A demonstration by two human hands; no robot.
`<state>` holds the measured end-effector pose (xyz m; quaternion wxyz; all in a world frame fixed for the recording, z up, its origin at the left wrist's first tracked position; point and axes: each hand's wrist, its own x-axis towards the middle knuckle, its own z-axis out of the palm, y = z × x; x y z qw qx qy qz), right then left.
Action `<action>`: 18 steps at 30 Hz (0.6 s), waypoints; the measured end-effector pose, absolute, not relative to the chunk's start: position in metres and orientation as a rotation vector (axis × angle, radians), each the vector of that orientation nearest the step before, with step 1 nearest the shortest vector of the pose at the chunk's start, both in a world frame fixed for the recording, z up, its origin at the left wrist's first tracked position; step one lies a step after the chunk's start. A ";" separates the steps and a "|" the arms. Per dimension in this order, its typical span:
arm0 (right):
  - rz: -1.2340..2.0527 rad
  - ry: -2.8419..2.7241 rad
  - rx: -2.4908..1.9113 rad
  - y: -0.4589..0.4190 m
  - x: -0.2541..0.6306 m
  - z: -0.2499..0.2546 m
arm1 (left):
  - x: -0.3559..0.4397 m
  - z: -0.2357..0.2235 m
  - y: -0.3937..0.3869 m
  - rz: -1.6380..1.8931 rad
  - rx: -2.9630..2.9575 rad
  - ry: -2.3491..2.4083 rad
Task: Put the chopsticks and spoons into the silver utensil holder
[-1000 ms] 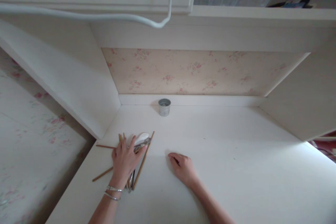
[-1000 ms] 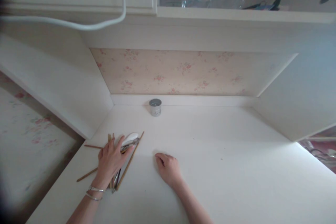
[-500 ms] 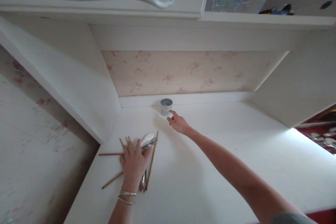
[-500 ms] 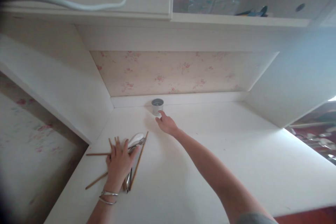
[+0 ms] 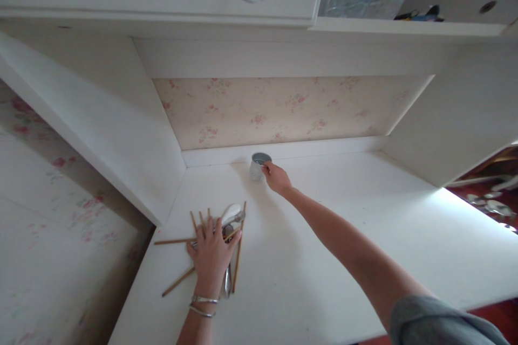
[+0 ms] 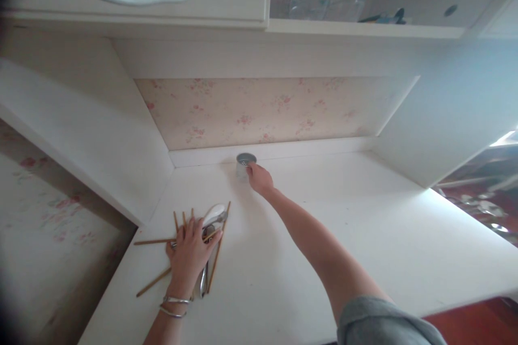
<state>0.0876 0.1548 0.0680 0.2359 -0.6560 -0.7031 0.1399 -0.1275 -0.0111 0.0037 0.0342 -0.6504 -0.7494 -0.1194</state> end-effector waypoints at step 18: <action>0.434 -1.930 -1.607 -0.017 0.170 0.030 | -0.122 0.004 -0.004 -0.308 -2.120 -2.456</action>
